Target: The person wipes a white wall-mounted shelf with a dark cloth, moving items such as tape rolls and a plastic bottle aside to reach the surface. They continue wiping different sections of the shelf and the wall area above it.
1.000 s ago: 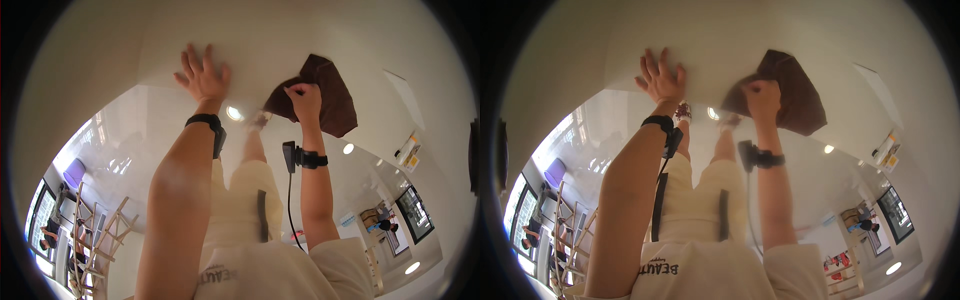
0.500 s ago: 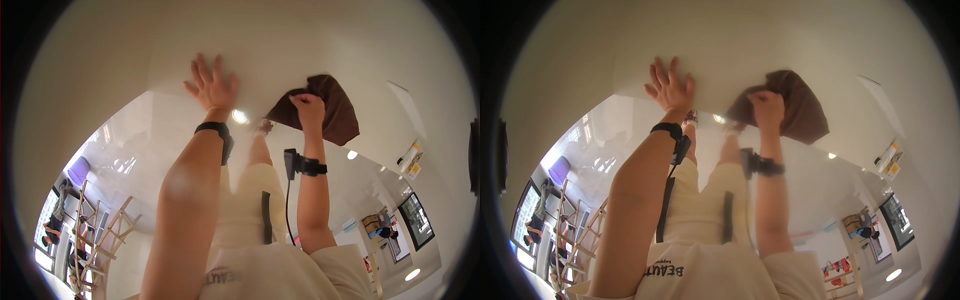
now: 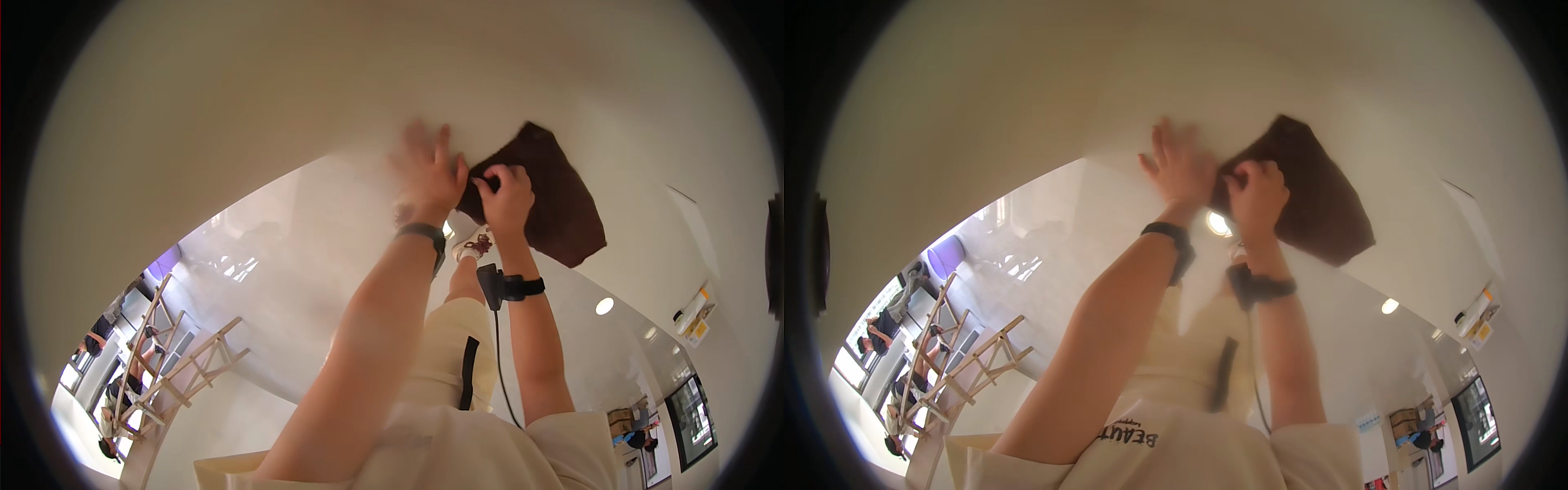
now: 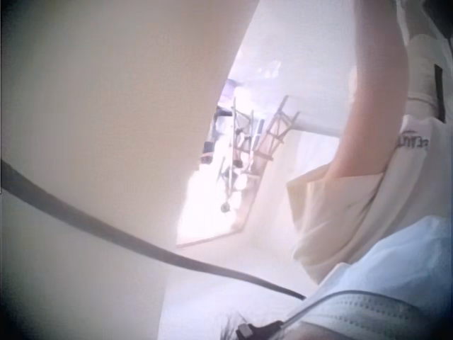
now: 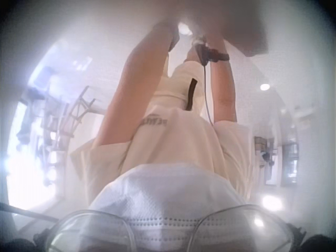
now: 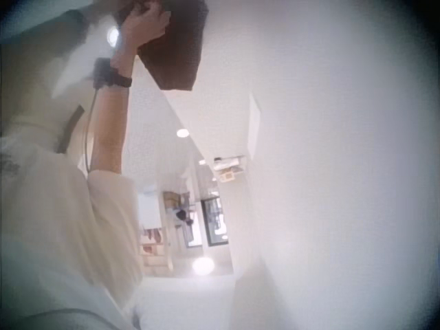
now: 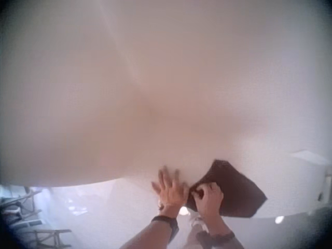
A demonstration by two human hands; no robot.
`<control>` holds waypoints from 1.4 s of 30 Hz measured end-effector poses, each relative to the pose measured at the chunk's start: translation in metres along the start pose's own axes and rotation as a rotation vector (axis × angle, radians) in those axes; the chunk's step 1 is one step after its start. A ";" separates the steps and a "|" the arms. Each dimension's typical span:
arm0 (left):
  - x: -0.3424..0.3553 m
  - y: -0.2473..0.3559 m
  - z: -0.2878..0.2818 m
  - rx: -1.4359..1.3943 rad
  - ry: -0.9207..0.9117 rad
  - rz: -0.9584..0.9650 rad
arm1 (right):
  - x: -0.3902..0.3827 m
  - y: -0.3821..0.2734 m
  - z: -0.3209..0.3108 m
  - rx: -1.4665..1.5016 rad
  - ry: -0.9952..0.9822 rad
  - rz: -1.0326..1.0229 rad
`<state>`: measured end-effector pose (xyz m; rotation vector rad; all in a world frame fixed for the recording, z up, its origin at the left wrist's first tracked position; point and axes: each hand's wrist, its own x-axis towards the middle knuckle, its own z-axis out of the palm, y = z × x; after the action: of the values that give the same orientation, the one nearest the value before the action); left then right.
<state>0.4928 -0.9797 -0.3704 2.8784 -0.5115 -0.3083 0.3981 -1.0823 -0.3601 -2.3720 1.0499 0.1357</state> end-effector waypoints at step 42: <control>-0.111 -0.100 -0.050 -0.767 -0.218 -0.173 | 0.013 -0.045 0.022 -0.314 -0.089 -0.830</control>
<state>0.4345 -0.8403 -0.3272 2.1476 -0.1221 -0.6787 0.4418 -1.0548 -0.3631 -2.8467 -0.0609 0.0994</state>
